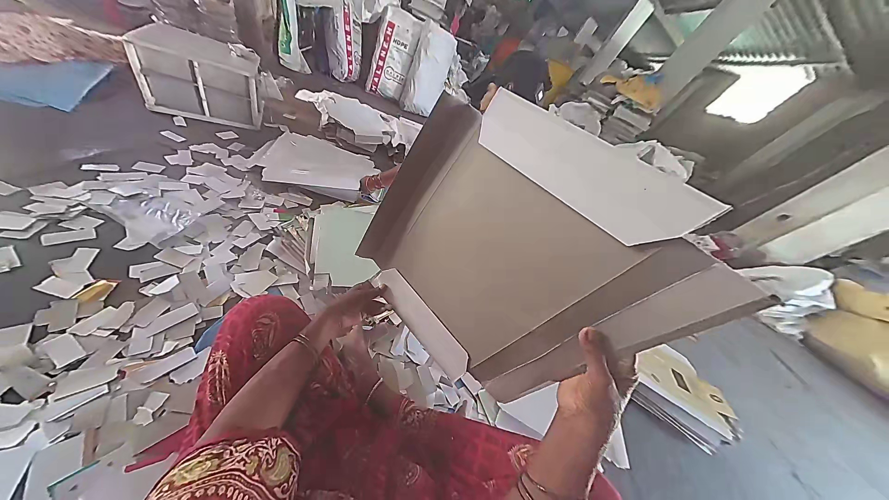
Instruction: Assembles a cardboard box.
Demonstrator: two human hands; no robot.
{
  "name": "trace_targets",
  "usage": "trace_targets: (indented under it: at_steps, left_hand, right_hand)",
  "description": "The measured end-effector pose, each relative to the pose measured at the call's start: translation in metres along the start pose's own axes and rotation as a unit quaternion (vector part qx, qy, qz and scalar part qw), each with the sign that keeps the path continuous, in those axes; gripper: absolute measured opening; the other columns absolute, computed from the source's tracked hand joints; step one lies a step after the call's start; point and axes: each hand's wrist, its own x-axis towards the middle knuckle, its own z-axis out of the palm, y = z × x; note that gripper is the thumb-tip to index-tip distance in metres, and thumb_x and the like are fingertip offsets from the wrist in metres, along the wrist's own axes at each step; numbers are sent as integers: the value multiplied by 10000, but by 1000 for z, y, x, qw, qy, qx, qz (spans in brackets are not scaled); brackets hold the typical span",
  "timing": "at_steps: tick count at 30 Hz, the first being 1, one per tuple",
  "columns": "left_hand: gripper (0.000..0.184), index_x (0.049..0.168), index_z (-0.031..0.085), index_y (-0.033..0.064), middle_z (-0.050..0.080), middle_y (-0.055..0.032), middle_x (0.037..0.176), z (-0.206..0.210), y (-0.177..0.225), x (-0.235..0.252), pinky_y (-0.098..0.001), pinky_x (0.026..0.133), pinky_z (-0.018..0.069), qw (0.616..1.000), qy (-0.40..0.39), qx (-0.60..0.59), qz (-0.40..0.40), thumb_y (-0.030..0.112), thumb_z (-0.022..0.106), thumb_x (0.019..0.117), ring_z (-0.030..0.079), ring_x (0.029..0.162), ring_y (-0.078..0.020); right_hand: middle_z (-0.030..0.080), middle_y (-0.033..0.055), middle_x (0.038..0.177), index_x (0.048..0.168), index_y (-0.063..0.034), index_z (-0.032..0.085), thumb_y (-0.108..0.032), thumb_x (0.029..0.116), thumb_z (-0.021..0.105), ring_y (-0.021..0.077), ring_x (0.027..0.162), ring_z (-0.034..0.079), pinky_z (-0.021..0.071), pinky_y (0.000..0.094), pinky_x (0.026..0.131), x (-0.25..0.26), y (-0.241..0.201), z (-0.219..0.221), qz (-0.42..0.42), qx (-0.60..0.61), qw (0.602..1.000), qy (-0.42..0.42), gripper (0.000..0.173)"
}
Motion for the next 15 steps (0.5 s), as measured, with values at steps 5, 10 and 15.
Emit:
trace_targets:
  at_steps: [5,10,15]
  left_hand:
    - [354,1370,384,29,634,-118,1093,-4,-2,7,-337,811,613,998,-12,-52,33,249,453,1101,703,904,-189]
    - [321,1261,398,127,596,-18,888,-8,-6,13,-251,663,538,998,35,-9,48,375,487,1078,611,709,-95]
    - [303,1221,406,137,502,17,744,-5,-3,15,-222,552,472,993,92,1,77,381,505,1071,501,570,-70]
  right_hand:
    - [689,-65,1022,1272,-49,495,-63,942,603,34,969,688,593,263,907,-3,1,7,21,10,1000,2,348]
    - [742,-84,935,1132,-84,582,-55,878,695,39,885,720,622,263,842,-7,6,8,21,32,997,-70,279]
    - [742,-92,956,1164,-80,544,-21,828,737,38,913,720,619,263,866,-9,10,5,10,17,994,-108,392]
